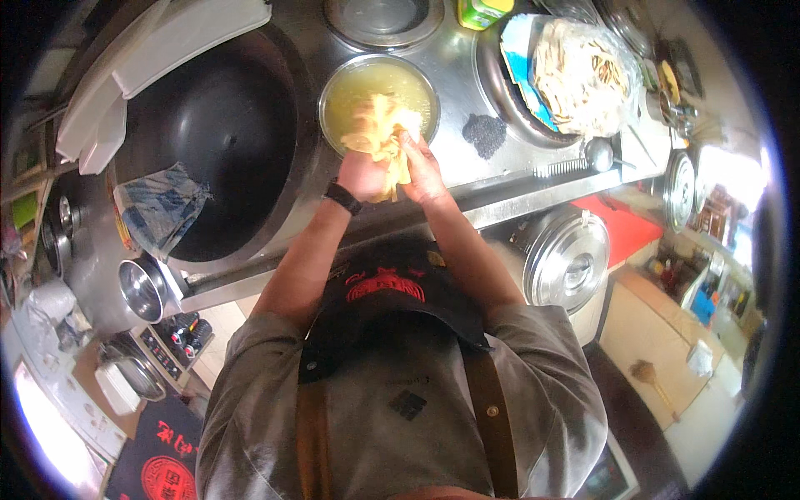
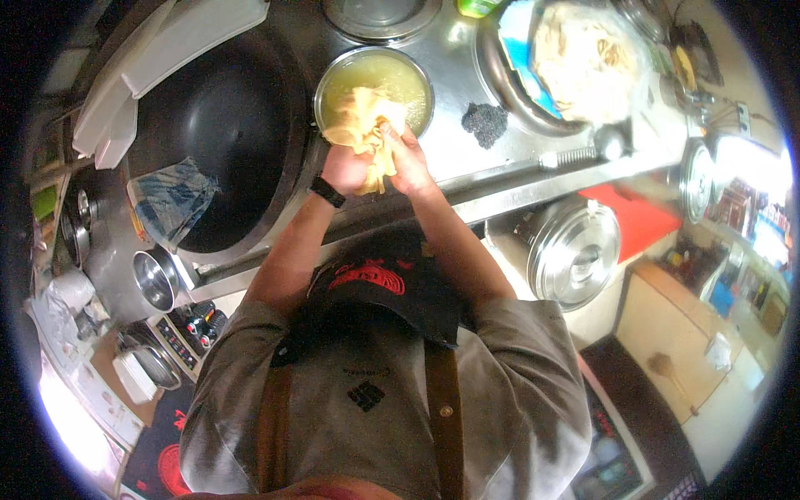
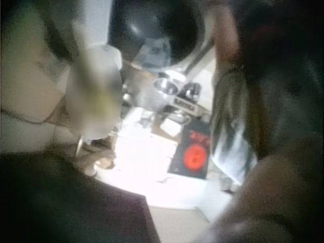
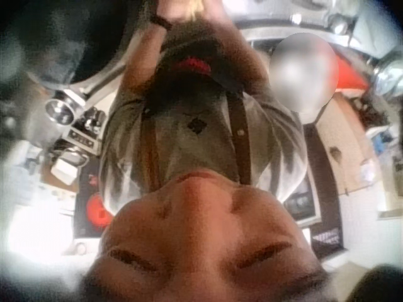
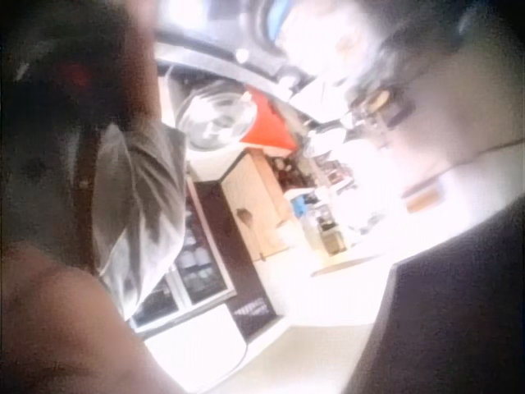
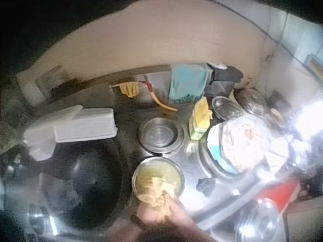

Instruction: The person places round dough pieces onto a hot griddle to cook. They then move to a sink area to wash and separate sheets of tofu skin in water, and finally cut the rehydrated sheets into strips on a wooden board.

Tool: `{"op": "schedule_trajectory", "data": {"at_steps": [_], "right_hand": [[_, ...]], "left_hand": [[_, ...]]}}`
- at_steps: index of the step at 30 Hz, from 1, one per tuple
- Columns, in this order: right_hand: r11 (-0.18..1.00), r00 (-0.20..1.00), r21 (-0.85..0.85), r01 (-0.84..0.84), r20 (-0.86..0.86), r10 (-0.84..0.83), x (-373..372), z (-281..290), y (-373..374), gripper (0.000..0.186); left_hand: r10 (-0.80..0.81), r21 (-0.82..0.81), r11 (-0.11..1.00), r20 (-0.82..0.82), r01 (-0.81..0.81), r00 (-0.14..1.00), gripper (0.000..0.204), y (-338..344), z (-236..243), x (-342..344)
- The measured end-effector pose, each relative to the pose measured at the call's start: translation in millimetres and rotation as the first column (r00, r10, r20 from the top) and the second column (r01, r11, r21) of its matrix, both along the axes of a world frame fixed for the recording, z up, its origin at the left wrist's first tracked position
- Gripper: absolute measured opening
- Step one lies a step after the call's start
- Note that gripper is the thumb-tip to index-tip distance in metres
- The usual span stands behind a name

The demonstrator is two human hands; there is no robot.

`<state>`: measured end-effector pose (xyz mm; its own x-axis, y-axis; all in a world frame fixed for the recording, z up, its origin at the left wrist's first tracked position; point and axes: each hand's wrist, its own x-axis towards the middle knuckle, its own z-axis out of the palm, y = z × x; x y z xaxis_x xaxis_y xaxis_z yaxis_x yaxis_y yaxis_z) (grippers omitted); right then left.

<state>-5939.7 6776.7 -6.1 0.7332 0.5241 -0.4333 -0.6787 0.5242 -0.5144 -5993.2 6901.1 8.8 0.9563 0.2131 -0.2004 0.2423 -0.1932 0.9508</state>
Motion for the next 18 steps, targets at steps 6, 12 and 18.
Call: {"op": "schedule_trajectory", "data": {"at_steps": [6,12,18], "right_hand": [[0.995,0.994,-0.074,0.06,0.099,-0.053,-7,-6,-4,0.035],[0.911,0.919,-0.395,-0.117,0.306,0.25,-15,-4,-33,0.044],[0.48,0.514,-0.76,-0.437,0.226,0.827,-1,30,-30,0.051]], "left_hand": [[-0.001,0.179,0.981,0.389,-0.075,0.921,0.047,-25,9,7],[0.242,-0.331,0.926,0.153,-0.181,0.958,0.045,-48,34,2],[0.079,-0.945,0.165,-0.274,-0.284,0.958,0.03,-2,-36,-31]]}}
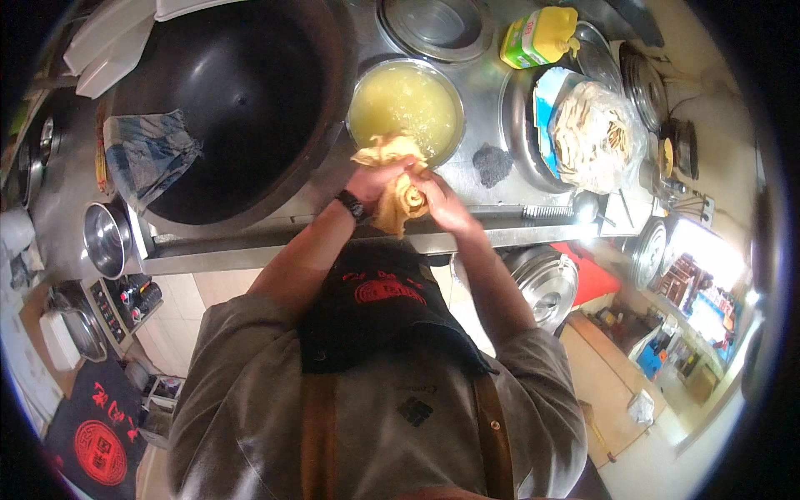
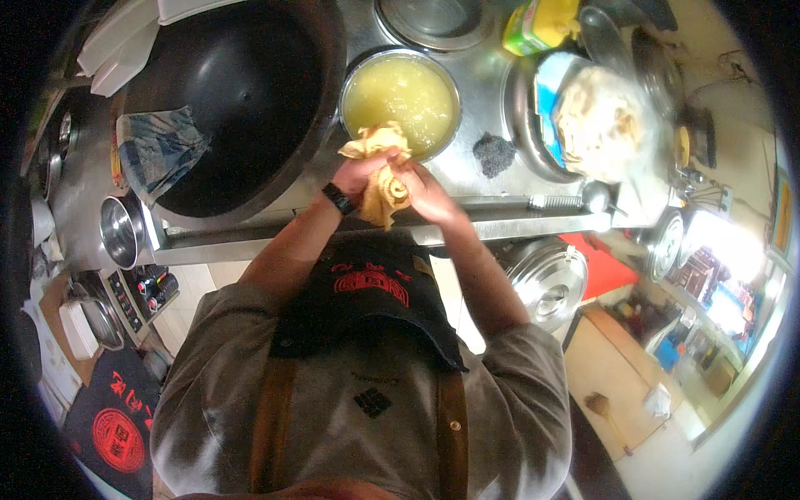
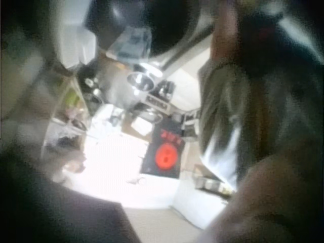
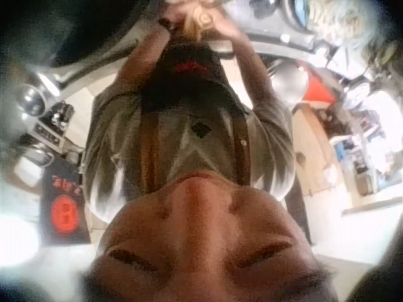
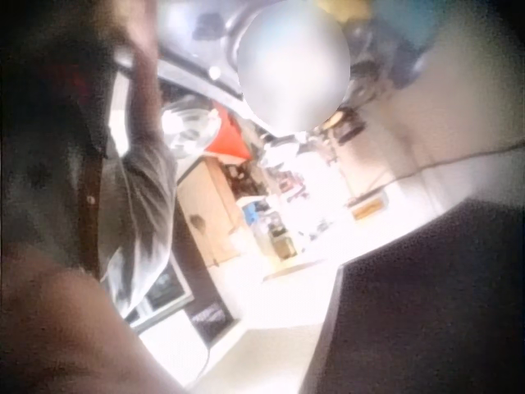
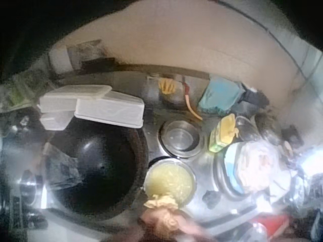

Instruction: The person places round dough pieces onto a hot griddle to cook. They then move to a sink area to wash and separate sheets of tofu skin in water, and finally cut the rehydrated sheets into strips on a wooden board.

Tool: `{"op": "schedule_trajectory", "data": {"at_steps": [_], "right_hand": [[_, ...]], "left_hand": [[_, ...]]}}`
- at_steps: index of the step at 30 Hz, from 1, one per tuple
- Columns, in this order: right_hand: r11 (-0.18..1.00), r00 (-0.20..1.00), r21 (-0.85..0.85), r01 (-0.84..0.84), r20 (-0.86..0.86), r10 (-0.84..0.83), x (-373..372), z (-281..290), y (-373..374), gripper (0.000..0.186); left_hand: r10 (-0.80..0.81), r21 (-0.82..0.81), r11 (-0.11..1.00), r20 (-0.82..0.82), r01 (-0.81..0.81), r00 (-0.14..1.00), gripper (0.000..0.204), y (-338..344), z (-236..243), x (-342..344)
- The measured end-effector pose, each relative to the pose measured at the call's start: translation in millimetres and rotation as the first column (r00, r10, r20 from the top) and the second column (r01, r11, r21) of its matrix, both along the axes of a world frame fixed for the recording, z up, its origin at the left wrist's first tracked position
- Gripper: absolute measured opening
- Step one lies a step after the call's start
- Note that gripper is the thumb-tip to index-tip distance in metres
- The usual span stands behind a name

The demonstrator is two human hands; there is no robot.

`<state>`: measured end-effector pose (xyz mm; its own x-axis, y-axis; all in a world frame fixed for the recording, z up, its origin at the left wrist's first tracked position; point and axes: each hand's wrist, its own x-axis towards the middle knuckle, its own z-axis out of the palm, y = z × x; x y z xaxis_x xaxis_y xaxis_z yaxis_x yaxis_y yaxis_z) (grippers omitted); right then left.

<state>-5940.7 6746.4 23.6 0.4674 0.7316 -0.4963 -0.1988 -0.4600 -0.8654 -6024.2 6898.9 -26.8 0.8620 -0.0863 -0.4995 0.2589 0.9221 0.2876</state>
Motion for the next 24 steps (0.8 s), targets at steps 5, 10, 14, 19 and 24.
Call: {"op": "schedule_trajectory", "data": {"at_steps": [5,10,14,19,24], "right_hand": [[0.971,0.951,-0.169,0.168,0.288,-0.114,71,-28,58,0.054],[0.843,0.47,-0.505,0.186,0.799,0.375,75,-162,116,0.071],[0.733,0.432,-0.675,0.085,0.688,0.583,59,-201,140,0.079],[0.998,0.993,-0.02,0.068,0.096,-0.066,69,-222,102,0.056],[0.946,0.924,-0.275,0.171,-0.289,-0.251,100,-120,81,0.046]], "left_hand": [[0.085,-0.088,0.992,-0.062,-0.09,0.994,0.042,26,-19,-52],[0.1,-0.404,0.911,0.03,-0.079,0.995,0.052,31,-21,-81],[0.138,-0.388,0.911,-0.035,-0.14,0.99,0.043,36,-7,-86],[0.129,-0.325,0.933,-0.102,-0.155,0.986,0.042,37,-28,-93],[0.169,-0.295,0.939,-0.05,-0.176,0.984,0.041,33,-23,-85]]}}
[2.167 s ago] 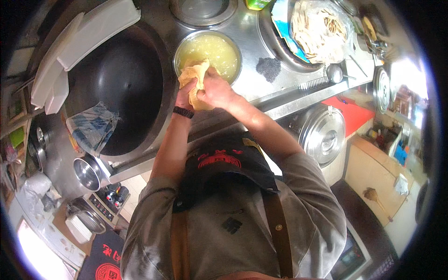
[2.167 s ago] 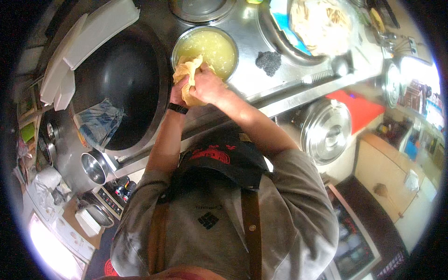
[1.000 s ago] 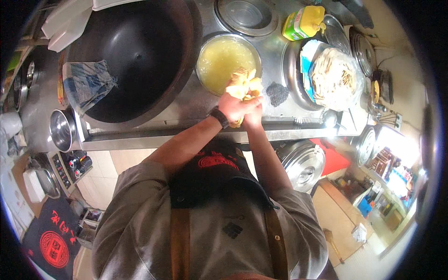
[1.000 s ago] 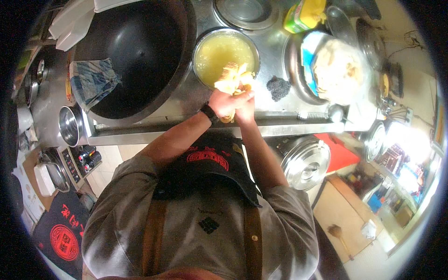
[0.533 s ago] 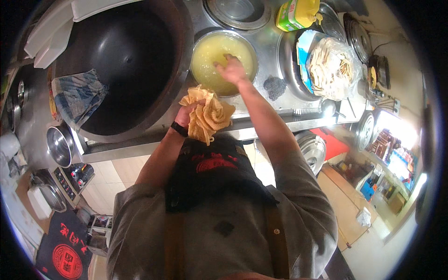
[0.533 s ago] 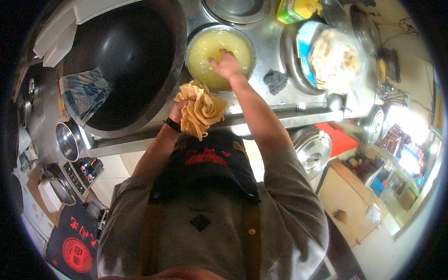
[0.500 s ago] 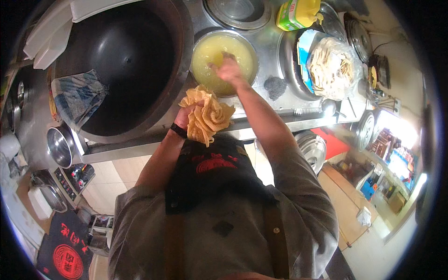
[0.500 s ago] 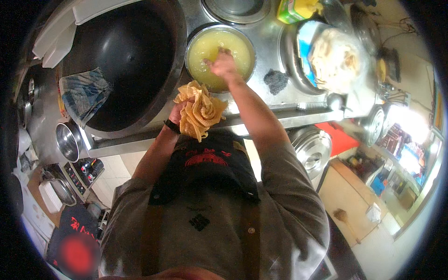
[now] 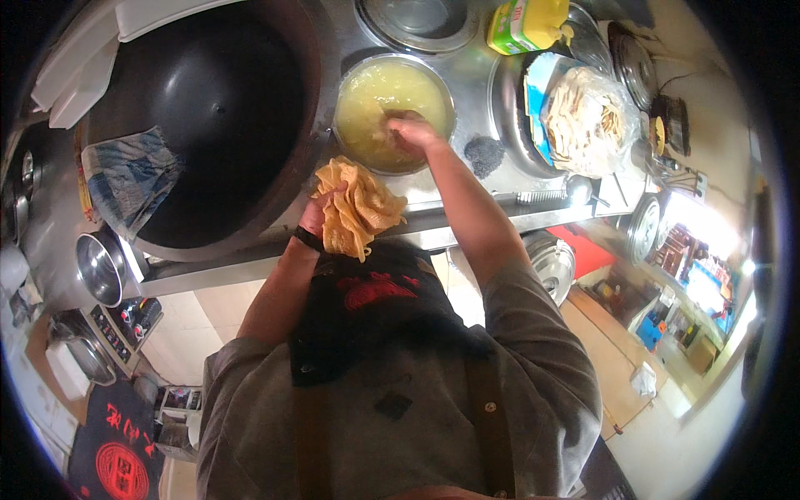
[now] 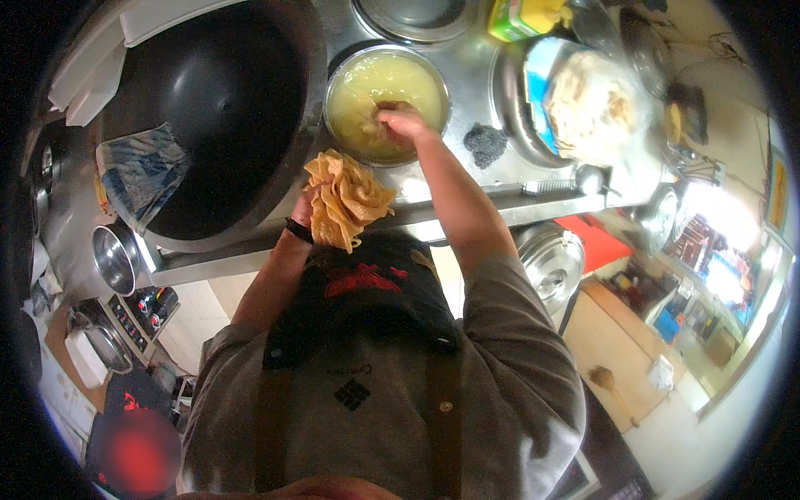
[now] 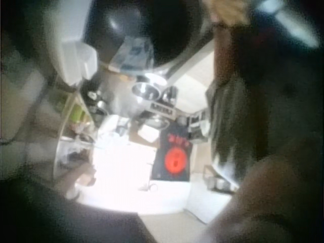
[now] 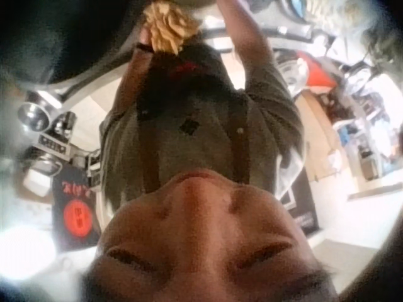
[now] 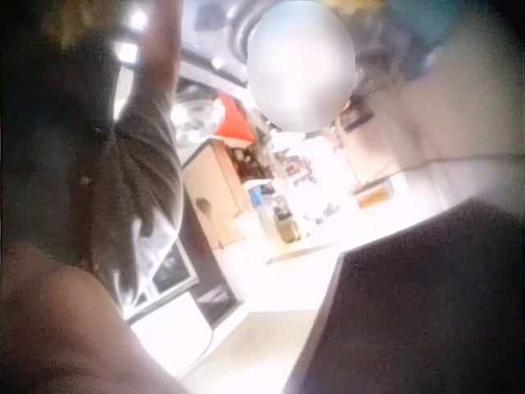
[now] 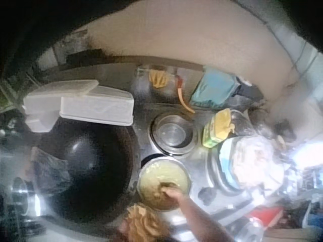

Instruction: The person places round dough pieces onto a hot griddle to cook. They then move to a sink area to wash and separate sheets of tofu skin in water, and finally cut the rehydrated sheets into strips on a wooden board.

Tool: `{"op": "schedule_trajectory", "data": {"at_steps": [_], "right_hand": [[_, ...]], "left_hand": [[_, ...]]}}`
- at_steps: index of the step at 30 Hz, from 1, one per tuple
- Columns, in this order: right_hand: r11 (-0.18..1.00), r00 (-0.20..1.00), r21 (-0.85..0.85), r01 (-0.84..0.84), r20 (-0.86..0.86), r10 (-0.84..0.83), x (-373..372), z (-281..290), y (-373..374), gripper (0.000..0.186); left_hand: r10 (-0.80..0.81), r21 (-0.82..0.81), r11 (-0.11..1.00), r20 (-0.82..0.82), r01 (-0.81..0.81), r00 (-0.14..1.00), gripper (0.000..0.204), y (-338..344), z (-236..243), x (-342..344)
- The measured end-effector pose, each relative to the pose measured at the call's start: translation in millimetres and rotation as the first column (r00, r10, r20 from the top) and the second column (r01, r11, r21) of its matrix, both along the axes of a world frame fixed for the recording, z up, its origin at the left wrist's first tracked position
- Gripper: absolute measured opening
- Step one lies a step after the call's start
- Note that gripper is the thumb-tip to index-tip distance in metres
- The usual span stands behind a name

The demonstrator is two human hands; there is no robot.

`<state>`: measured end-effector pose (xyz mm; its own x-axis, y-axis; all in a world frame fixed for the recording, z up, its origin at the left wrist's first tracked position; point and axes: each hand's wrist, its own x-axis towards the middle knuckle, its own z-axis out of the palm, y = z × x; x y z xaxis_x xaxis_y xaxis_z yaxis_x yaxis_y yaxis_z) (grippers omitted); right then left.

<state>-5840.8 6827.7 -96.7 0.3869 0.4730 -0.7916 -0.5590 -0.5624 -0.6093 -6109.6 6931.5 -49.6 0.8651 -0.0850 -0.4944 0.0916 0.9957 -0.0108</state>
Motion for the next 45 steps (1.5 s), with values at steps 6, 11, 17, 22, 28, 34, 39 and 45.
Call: {"op": "schedule_trajectory", "data": {"at_steps": [6,11,17,22,28,34,39,45], "right_hand": [[0.956,0.979,0.22,0.196,-0.108,-0.176,7,117,-16,0.038],[0.956,0.865,0.089,-0.279,0.455,0.21,-54,171,-21,0.035],[0.801,-0.03,-0.446,-0.399,0.88,0.474,-165,125,-37,0.05],[0.756,0.135,-0.257,-0.603,0.9,0.414,-178,152,-41,0.035],[0.965,0.509,0.242,0.099,0.821,-0.258,-115,130,-86,0.022],[0.913,0.913,-0.026,0.406,-0.023,-0.407,-72,4,-92,0.034],[0.821,0.811,0.023,0.571,-0.176,-0.559,-67,-61,-88,0.046],[0.847,0.844,0.008,0.532,0.078,-0.531,-52,7,-124,0.038]], "left_hand": [[-0.012,0.03,0.999,0.001,0.012,1.0,0.055,-11,-45,13],[0.095,0.104,0.99,-0.007,-0.094,0.995,0.04,-25,-26,49],[0.153,0.013,0.988,0.079,-0.154,0.985,0.055,-28,24,61],[-0.178,0.206,0.969,0.213,0.134,0.961,0.05,-21,-39,32],[-0.019,0.113,0.993,-0.017,0.021,1.0,0.045,-9,-4,-1],[-0.044,0.187,0.982,0.023,0.039,0.999,0.052,0,1,-35],[-0.01,0.24,0.97,-0.054,0.022,0.998,0.05,4,0,-54],[0.008,0.314,0.949,-0.135,0.035,0.991,0.047,7,-3,-62]]}}
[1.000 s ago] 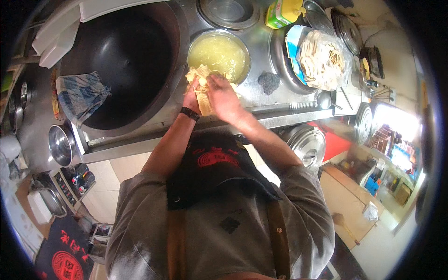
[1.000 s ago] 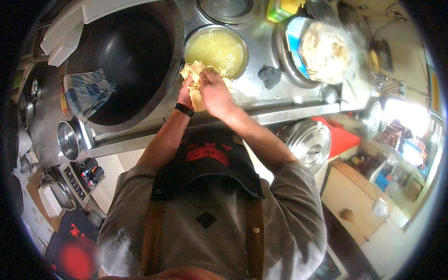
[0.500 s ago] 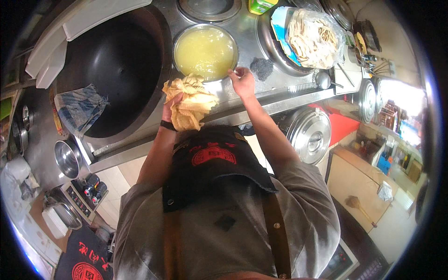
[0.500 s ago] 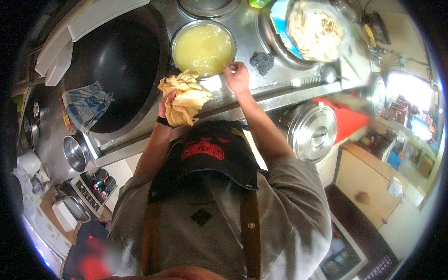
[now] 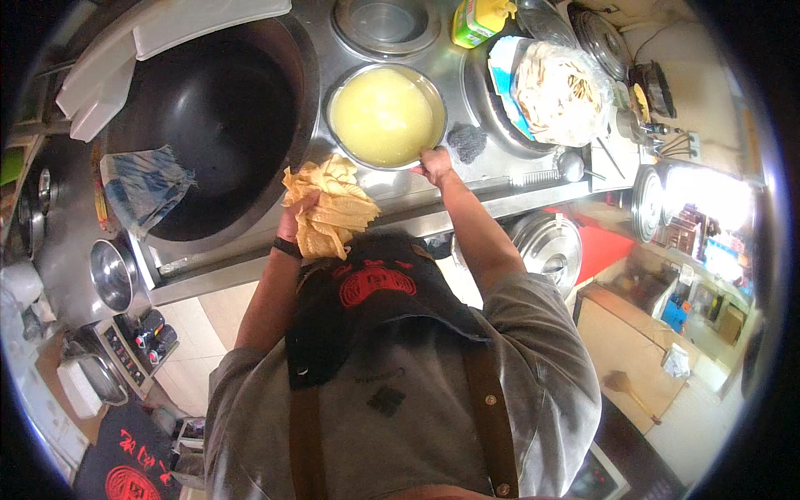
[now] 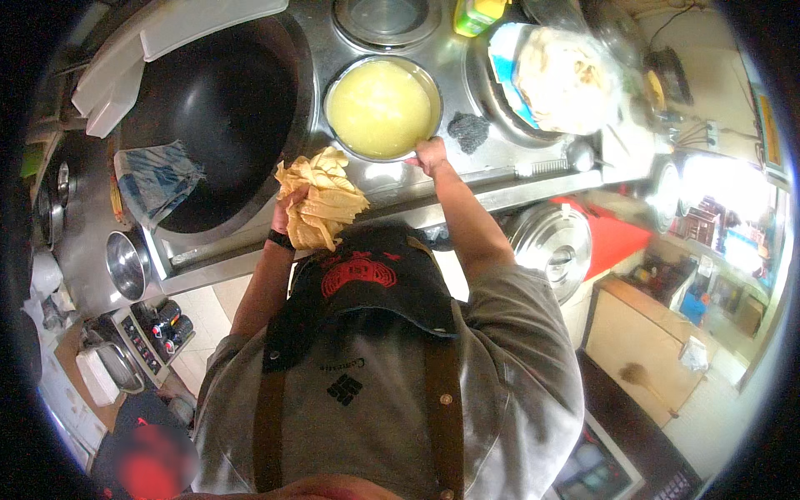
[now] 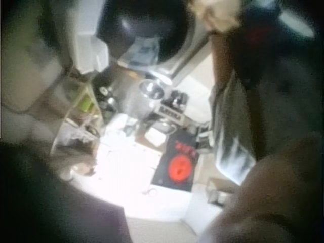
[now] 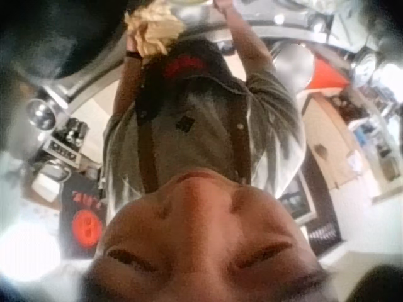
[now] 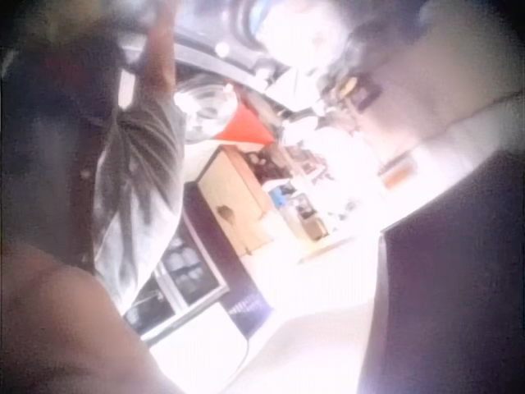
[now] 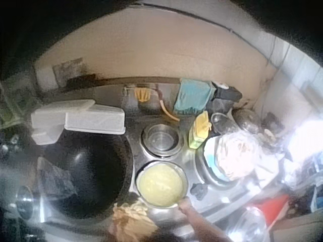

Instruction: The person places round dough pieces onto a hot griddle to cook. They then move to a sink area to wash and separate sheets of tofu skin in water, and finally cut the rehydrated sheets into strips on a wooden board.

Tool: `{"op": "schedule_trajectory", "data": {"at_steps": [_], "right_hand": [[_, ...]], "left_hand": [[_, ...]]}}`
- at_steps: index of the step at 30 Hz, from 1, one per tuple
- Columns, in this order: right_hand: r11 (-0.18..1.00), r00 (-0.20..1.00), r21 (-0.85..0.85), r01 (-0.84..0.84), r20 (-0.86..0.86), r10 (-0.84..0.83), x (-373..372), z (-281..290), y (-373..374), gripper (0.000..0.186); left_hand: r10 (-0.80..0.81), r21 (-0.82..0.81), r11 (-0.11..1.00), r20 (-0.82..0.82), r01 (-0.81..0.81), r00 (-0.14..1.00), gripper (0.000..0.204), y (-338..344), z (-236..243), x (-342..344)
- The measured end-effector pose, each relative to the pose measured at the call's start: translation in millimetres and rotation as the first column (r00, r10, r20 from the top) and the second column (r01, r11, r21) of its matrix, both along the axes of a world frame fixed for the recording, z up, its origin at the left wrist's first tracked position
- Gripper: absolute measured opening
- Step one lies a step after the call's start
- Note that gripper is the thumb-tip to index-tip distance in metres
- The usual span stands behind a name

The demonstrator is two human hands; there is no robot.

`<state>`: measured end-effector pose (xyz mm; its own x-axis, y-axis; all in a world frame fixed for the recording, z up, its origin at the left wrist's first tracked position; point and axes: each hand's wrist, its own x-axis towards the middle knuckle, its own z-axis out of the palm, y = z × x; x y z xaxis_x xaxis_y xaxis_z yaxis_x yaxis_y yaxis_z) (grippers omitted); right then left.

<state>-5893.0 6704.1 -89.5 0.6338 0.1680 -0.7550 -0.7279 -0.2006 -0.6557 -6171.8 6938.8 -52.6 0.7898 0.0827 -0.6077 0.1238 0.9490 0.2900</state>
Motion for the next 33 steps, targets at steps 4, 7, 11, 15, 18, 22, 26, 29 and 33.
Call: {"op": "schedule_trajectory", "data": {"at_steps": [4,7,11,15,18,22,26,29,33], "right_hand": [[0.943,0.938,-0.291,-0.161,0.251,0.237,19,15,-26,0.032],[0.917,0.846,-0.348,-0.195,0.413,0.337,32,11,-50,0.037],[0.667,0.69,-0.719,-0.194,0.383,0.614,53,10,-95,0.037],[0.52,0.491,-0.849,-0.097,0.414,0.766,47,60,-101,0.039],[0.52,0.523,-0.849,-0.098,0.4,0.752,38,89,-96,0.052],[0.477,0.443,-0.876,-0.066,0.403,0.801,25,103,-96,0.067],[0.474,0.324,-0.881,0.002,0.448,0.833,12,113,-96,0.079],[0.55,0.223,-0.834,0.028,0.542,0.81,9,126,-93,0.085],[0.675,0.089,-0.727,0.125,0.686,0.723,17,142,-85,0.085]], "left_hand": [[-0.005,-0.082,0.997,0.036,0.008,0.999,0.046,-9,40,16],[-0.017,-0.075,0.997,0.105,0.025,0.994,0.048,-13,50,20],[-0.031,-0.151,0.988,0.09,0.044,0.995,0.049,-12,49,23],[-0.026,-0.084,0.996,0.147,0.038,0.989,0.05,-12,44,24],[-0.045,-0.097,0.993,0.149,0.06,0.988,0.049,-9,33,22],[-0.047,-0.139,0.988,0.126,0.064,0.991,0.049,-10,42,25],[-0.062,-0.17,0.982,0.123,0.083,0.99,0.05,-9,36,31],[-0.044,-0.167,0.984,0.089,0.059,0.995,0.051,-15,41,40],[-0.061,-0.203,0.976,0.088,0.078,0.994,0.048,-14,30,51]]}}
